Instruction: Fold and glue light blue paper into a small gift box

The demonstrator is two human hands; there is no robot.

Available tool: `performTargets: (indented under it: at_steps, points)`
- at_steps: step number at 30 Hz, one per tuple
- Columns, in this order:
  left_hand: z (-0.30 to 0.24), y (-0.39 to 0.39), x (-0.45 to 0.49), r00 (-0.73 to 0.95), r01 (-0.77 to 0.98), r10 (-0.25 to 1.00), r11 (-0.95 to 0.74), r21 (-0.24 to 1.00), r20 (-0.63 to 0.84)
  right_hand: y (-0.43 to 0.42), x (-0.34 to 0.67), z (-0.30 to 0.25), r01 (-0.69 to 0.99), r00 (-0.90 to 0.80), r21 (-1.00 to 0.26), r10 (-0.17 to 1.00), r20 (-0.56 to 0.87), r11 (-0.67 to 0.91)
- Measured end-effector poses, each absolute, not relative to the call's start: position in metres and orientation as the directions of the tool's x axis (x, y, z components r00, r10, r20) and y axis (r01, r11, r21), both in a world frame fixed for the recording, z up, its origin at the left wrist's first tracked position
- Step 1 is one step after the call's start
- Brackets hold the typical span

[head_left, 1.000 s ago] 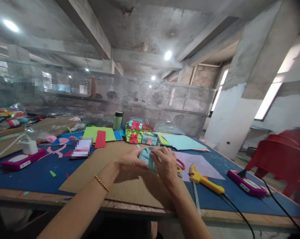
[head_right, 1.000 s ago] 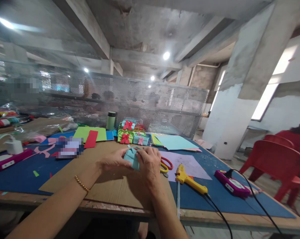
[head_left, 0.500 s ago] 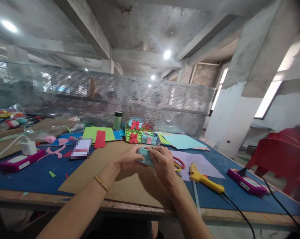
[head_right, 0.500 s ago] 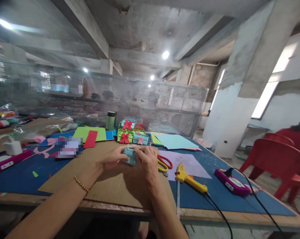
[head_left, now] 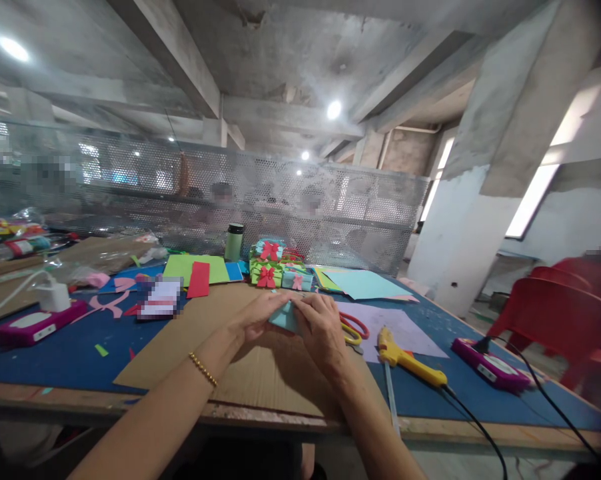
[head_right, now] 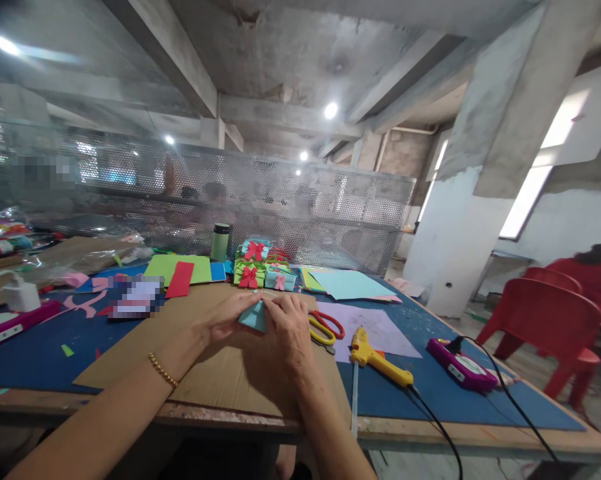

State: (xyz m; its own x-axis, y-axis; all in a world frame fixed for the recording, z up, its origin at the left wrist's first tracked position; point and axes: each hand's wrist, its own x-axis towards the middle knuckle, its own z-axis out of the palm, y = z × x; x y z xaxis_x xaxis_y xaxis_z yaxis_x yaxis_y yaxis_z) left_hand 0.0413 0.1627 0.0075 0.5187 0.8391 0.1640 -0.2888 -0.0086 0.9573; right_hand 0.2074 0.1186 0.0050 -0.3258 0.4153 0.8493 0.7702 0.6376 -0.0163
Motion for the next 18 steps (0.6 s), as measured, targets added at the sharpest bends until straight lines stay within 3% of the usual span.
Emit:
performTargets:
  at_steps: [2, 7, 13, 18]
  points:
    - [0.008, 0.164, 0.040, 0.496, -0.289, 0.852, -0.017, 0.957, 0.165, 0.117, 0.211, 0.007, 0.739, -0.274, -0.064, 0.386, 0.881, 0.671]
    - [0.014, 0.166, 0.034, 0.478, -0.341, 0.868, 0.040, 0.939, 0.137, 0.116, 0.229, 0.009, 0.742, 0.098, -0.252, 0.272, 0.957, 0.621]
    - [0.016, 0.165, 0.033, 0.462, -0.383, 0.873, 0.041, 0.923, 0.153, 0.116, 0.226, 0.004, 0.816, -0.093, -0.139, 0.365, 0.927, 0.561]
    - [0.015, 0.165, 0.031, 0.449, -0.362, 0.880, 0.019, 0.932, 0.156, 0.114, 0.221, 0.002, 0.848, -0.157, -0.097, 0.421, 0.894, 0.521]
